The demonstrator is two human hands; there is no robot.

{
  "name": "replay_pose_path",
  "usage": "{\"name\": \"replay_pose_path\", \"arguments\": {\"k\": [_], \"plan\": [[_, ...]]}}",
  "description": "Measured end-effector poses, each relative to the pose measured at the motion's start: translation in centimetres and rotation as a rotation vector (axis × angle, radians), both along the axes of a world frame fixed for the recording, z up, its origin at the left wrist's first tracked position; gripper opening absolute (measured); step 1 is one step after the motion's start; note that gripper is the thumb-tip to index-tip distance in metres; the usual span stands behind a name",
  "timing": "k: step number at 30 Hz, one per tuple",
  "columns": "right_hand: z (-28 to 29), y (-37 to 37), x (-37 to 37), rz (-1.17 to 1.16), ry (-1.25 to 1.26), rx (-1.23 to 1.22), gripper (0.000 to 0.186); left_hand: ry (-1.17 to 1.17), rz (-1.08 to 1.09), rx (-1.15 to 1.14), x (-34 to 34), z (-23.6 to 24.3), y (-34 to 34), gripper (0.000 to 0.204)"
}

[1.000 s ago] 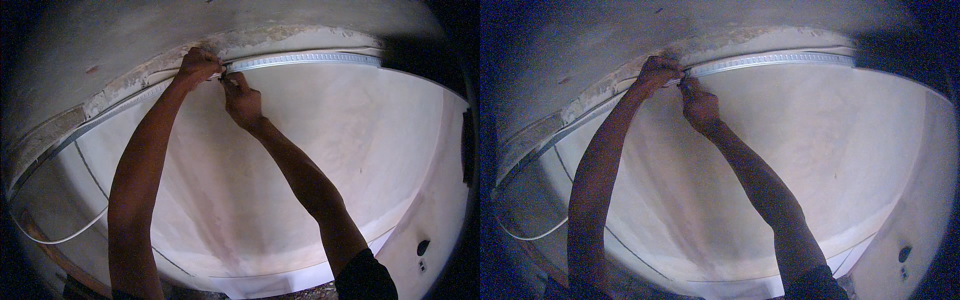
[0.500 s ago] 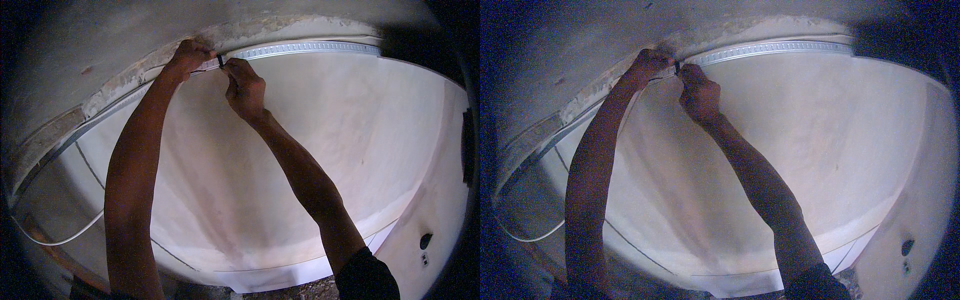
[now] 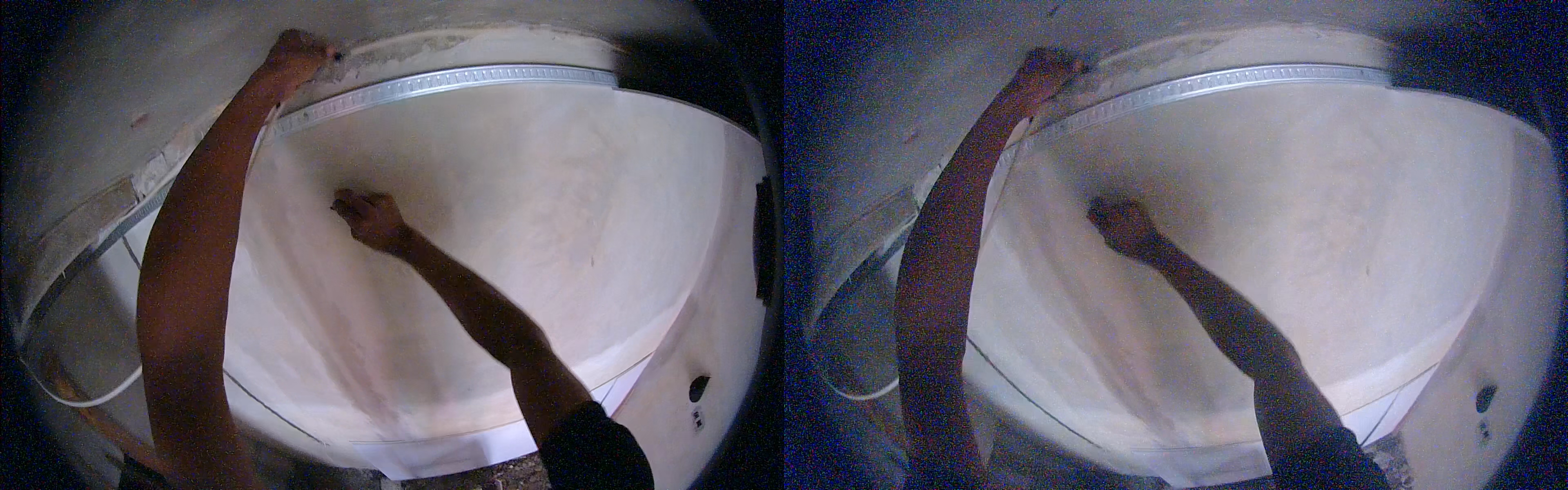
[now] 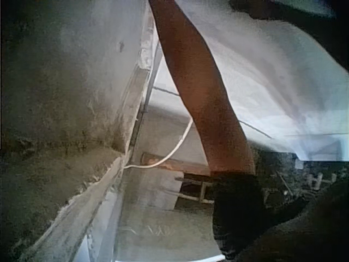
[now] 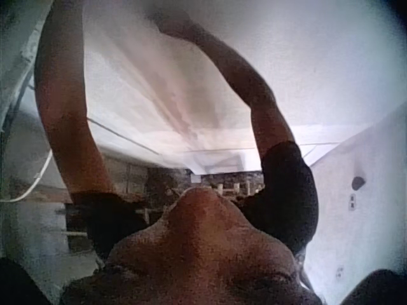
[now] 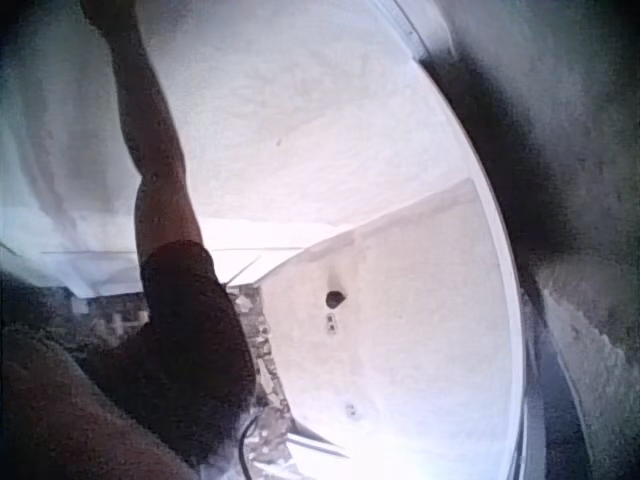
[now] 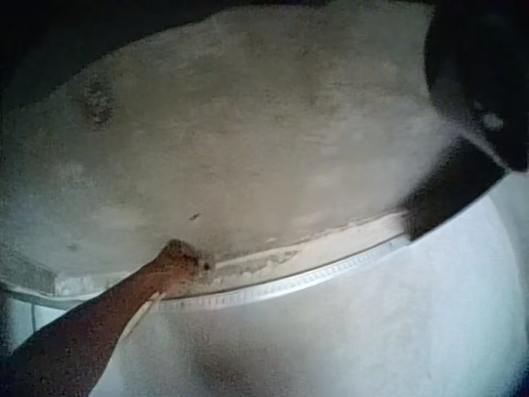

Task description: The person secures a metal electrical conduit to a wall using a red-handled tool. They repeatedly clamp the conduit to the wall surface along its length.

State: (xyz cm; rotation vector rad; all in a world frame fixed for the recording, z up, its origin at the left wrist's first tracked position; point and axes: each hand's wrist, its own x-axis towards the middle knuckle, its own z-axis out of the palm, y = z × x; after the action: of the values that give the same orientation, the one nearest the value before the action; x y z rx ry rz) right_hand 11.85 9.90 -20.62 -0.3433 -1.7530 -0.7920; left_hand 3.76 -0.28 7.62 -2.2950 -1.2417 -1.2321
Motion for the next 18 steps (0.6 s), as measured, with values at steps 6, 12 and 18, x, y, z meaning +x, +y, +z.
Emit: {"name": "replay_pose_path", "arguments": {"k": [6, 12, 18], "plan": [[-1.8, -12.0, -3.4, 0.197, -0.183, -0.422, 0.026, 0.058, -0.125, -0.175, -6.1, -2.1, 0.1, 0.031], [-3.1, -10.3, -1.0, 0.479, 0.111, -0.567, 0.015, -0.019, -0.244, -0.073, -4.0, -4.1, 0.3, 0.017], [6.1, -10.3, 4.7, 0.657, 0.57, -0.844, 0.021, -0.076, -0.131, -0.007, -4.1, -4.9, 2.3, 0.015]]}}
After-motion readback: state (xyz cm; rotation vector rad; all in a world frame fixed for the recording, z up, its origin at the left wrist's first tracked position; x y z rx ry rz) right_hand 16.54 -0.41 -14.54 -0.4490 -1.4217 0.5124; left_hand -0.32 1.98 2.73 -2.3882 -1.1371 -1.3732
